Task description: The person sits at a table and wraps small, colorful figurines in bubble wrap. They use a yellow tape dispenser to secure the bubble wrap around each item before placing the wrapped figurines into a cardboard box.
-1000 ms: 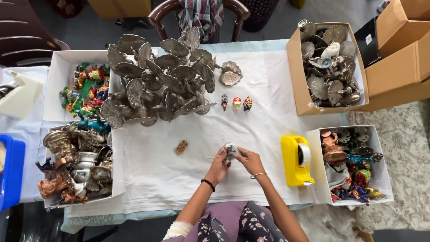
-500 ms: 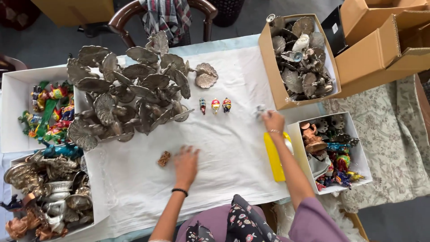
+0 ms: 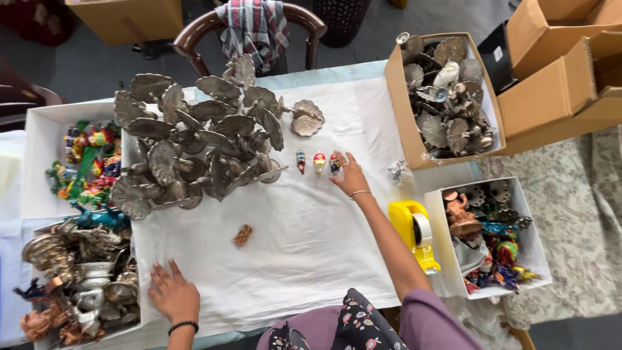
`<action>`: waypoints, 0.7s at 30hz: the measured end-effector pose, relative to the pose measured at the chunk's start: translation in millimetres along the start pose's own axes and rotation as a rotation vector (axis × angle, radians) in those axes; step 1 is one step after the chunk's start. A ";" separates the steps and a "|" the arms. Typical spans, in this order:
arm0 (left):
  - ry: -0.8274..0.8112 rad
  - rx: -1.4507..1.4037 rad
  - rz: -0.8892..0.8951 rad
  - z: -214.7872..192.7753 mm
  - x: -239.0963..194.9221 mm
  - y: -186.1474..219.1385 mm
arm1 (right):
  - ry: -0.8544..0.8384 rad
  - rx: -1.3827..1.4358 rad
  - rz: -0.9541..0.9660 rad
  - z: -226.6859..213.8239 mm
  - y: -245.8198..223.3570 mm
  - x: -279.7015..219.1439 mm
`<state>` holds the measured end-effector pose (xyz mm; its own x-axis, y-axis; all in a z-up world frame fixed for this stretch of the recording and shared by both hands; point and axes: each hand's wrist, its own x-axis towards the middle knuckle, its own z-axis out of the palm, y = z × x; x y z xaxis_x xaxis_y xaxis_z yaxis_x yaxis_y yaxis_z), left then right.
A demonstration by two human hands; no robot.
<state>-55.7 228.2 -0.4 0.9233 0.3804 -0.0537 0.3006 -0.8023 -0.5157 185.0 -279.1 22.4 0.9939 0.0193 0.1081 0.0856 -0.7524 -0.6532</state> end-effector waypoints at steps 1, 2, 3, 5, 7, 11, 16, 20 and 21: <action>-0.054 0.080 0.046 -5.1 -5.7 -6.7 | -0.034 -0.036 0.073 8.9 -0.7 1.4; -0.112 0.157 0.094 -9.7 -13.7 -12.4 | -0.070 -0.074 0.147 16.8 -0.9 1.4; -0.112 0.160 0.088 0.7 -19.3 -17.4 | -0.071 -0.069 0.143 28.4 6.2 -2.2; -0.131 0.196 0.141 22.5 -33.5 -21.3 | 0.115 0.030 0.172 46.7 24.8 -12.1; -0.138 0.137 0.153 38.7 -42.8 -26.2 | 0.194 0.097 0.244 49.3 35.1 -33.7; -0.233 -0.253 0.072 3.5 -49.1 -22.4 | 0.289 0.360 0.702 36.0 38.0 -86.1; -0.051 -1.262 -0.264 56.8 -52.7 59.4 | 0.287 0.875 0.755 44.9 57.5 -175.8; -0.383 -2.193 -0.222 -27.1 -75.9 165.9 | 0.260 1.689 0.829 46.7 53.6 -234.7; -0.386 -2.192 -0.224 -49.1 -81.3 186.9 | 0.260 1.687 0.832 48.5 52.9 -242.6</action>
<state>-62.7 24.6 -50.4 0.8519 0.3349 -0.4027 0.3318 0.2500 0.9096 -48.2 -291.6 -74.7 0.7927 -0.1652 -0.5868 -0.2148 0.8251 -0.5225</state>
